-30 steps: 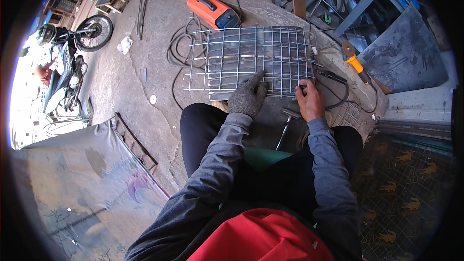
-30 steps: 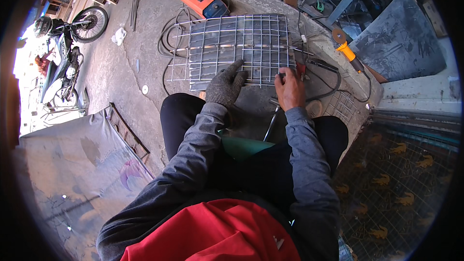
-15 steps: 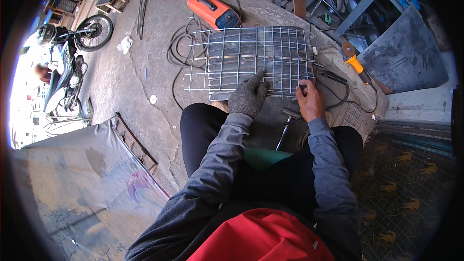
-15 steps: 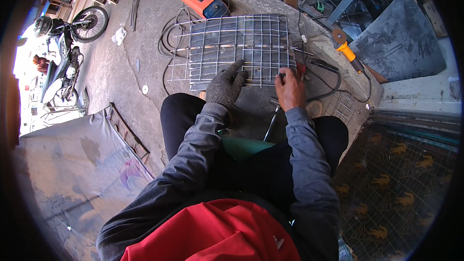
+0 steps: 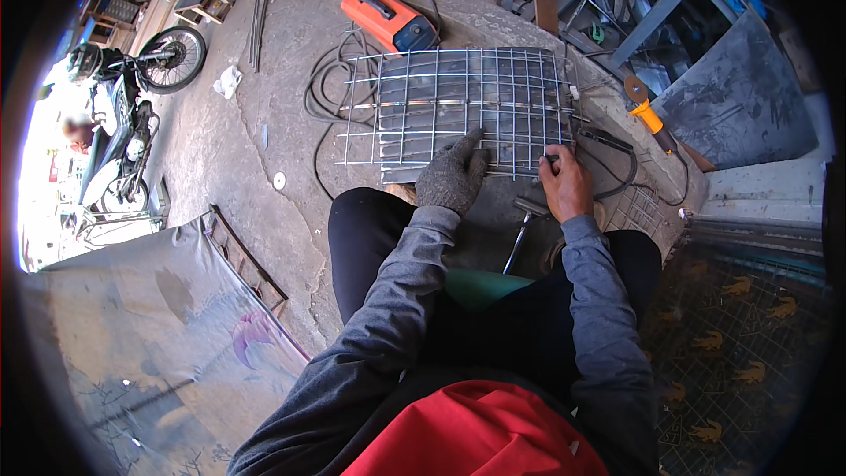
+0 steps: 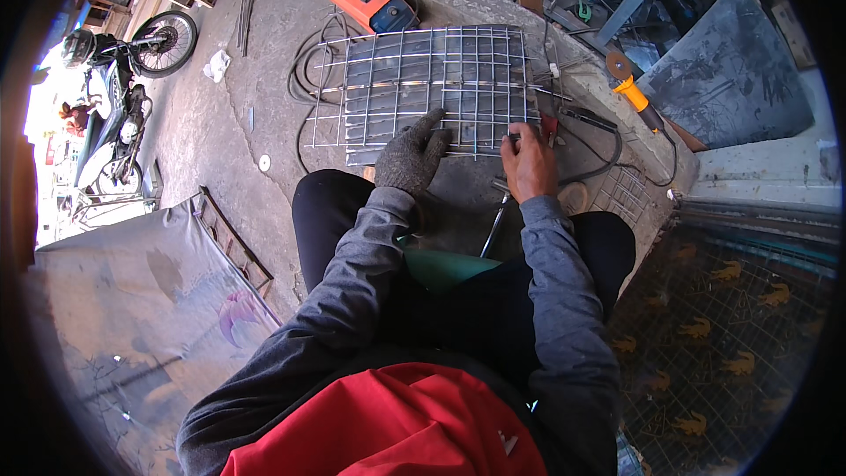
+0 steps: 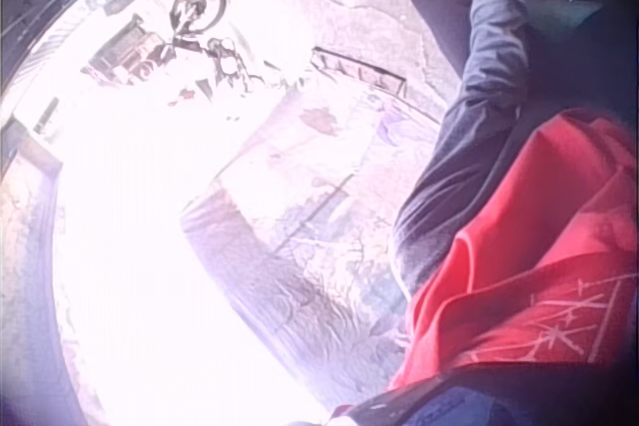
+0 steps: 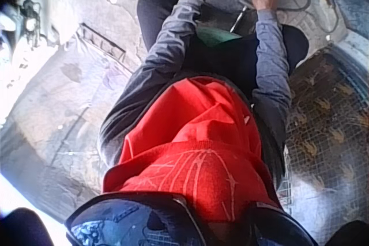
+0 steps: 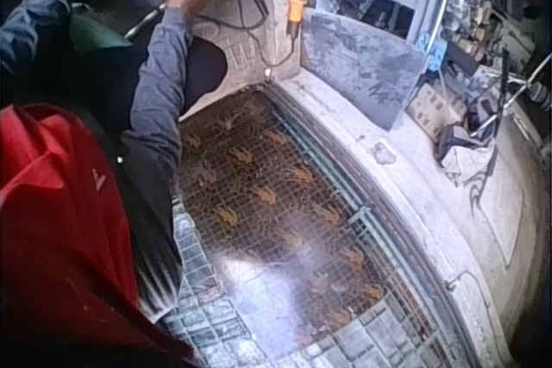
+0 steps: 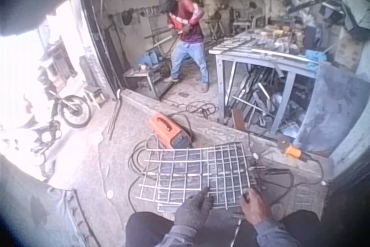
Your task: The person is manually assembling and adjusting a metal wire mesh or grating structure.
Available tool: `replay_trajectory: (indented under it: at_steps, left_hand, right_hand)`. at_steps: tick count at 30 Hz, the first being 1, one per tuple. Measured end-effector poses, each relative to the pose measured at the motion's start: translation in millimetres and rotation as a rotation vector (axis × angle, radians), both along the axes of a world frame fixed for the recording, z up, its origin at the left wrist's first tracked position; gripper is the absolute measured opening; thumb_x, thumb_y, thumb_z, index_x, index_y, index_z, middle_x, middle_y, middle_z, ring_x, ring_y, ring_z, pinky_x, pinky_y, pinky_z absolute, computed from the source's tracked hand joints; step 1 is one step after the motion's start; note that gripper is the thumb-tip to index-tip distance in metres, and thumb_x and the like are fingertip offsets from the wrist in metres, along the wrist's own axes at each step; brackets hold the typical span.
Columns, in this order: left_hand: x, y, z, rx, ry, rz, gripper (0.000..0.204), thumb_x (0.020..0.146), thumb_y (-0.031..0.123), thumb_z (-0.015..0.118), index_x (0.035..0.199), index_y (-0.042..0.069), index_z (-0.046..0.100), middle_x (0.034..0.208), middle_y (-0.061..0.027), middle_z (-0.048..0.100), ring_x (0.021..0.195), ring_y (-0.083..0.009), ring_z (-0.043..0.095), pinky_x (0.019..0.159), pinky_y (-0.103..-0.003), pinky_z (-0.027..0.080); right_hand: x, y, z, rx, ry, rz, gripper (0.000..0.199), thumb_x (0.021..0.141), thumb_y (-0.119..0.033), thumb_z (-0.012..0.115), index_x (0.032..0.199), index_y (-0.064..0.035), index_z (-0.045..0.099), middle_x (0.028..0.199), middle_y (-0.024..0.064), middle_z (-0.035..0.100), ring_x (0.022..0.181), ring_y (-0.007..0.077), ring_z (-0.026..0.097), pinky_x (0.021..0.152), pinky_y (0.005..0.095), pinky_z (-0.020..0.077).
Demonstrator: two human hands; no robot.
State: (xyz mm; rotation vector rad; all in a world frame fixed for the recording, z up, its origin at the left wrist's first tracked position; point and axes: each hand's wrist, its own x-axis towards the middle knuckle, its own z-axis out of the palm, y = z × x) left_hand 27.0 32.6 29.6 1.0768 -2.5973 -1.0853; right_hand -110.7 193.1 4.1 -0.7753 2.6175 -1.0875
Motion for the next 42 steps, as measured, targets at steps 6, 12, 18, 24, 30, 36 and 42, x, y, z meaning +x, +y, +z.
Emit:
replay_trajectory:
  at_steps: [6, 12, 18, 24, 30, 36, 42]
  left_hand:
    - [-0.4, 0.2, -2.0, -0.002, -0.007, 0.001, 0.045, 0.095, 0.044, 0.054, 0.136, 0.025, 0.054, 0.117, -0.0185, 0.065, 0.107, -0.0381, 0.062, 0.091, -0.048, 0.050]
    - [0.2, -0.2, -3.5, -0.006, 0.020, 0.003, 0.046, 0.094, 0.044, 0.055, 0.136, 0.026, 0.054, 0.115, -0.0191, 0.065, 0.106, -0.0380, 0.063, 0.090, -0.048, 0.050]
    - [0.6, -0.2, -0.6, 0.009, 0.006, 0.002, 0.047, 0.094, 0.045, 0.054, 0.137, 0.025, 0.053, 0.115, -0.0206, 0.065, 0.107, -0.0391, 0.062, 0.092, -0.048, 0.049]
    - [0.4, -0.5, 2.4, 0.024, -0.001, -0.017, 0.049, 0.095, 0.046, 0.053, 0.138, 0.023, 0.052, 0.117, -0.0223, 0.064, 0.109, -0.0401, 0.061, 0.093, -0.048, 0.049]
    - [0.7, -1.0, -3.0, 0.001, 0.017, -0.011, 0.047, 0.095, 0.044, 0.053, 0.137, 0.024, 0.053, 0.118, -0.0198, 0.064, 0.108, -0.0385, 0.062, 0.093, -0.048, 0.049]
    - [-0.3, -0.3, -0.3, 0.005, 0.000, -0.006, 0.047, 0.095, 0.045, 0.054, 0.137, 0.024, 0.053, 0.118, -0.0199, 0.064, 0.108, -0.0387, 0.062, 0.092, -0.048, 0.049]
    - [0.9, -1.5, -2.6, 0.013, 0.005, -0.011, 0.049, 0.095, 0.046, 0.053, 0.138, 0.023, 0.053, 0.118, -0.0218, 0.064, 0.109, -0.0399, 0.061, 0.093, -0.048, 0.049]
  right_hand:
    - [0.6, -0.1, 2.3, 0.001, 0.002, -0.004, 0.021, 0.086, -0.019, 0.067, 0.105, -0.0102, 0.062, 0.079, 0.0152, 0.068, 0.074, 0.0355, 0.067, 0.065, 0.0448, 0.0509]
    - [1.0, -0.7, 1.8, 0.001, 0.000, -0.015, 0.021, 0.086, -0.019, 0.068, 0.105, -0.0099, 0.062, 0.079, 0.0149, 0.067, 0.073, 0.0348, 0.067, 0.066, 0.0444, 0.0510]
    - [0.6, -0.8, 1.0, 0.004, -0.026, -0.016, 0.022, 0.086, -0.019, 0.068, 0.105, -0.0098, 0.062, 0.081, 0.0153, 0.067, 0.074, 0.0344, 0.067, 0.066, 0.0440, 0.0512]
    - [-0.5, 0.2, -0.5, 0.001, -0.002, -0.009, 0.021, 0.086, -0.019, 0.067, 0.104, -0.0094, 0.063, 0.082, 0.0150, 0.068, 0.074, 0.0341, 0.068, 0.066, 0.0435, 0.0514]
    - [-0.1, -0.5, -0.4, 0.017, -0.007, -0.009, 0.021, 0.087, -0.020, 0.067, 0.105, -0.0094, 0.062, 0.081, 0.0147, 0.068, 0.074, 0.0341, 0.068, 0.066, 0.0436, 0.0513]
    - [-0.2, 0.3, -0.3, 0.016, 0.006, -0.008, 0.022, 0.087, -0.020, 0.068, 0.106, -0.0099, 0.062, 0.081, 0.0147, 0.068, 0.074, 0.0345, 0.068, 0.066, 0.0443, 0.0512]
    - [0.7, -0.8, 2.9, 0.026, -0.005, -0.009, 0.022, 0.087, -0.021, 0.067, 0.106, -0.0099, 0.062, 0.079, 0.0148, 0.068, 0.073, 0.0346, 0.067, 0.066, 0.0444, 0.0510]
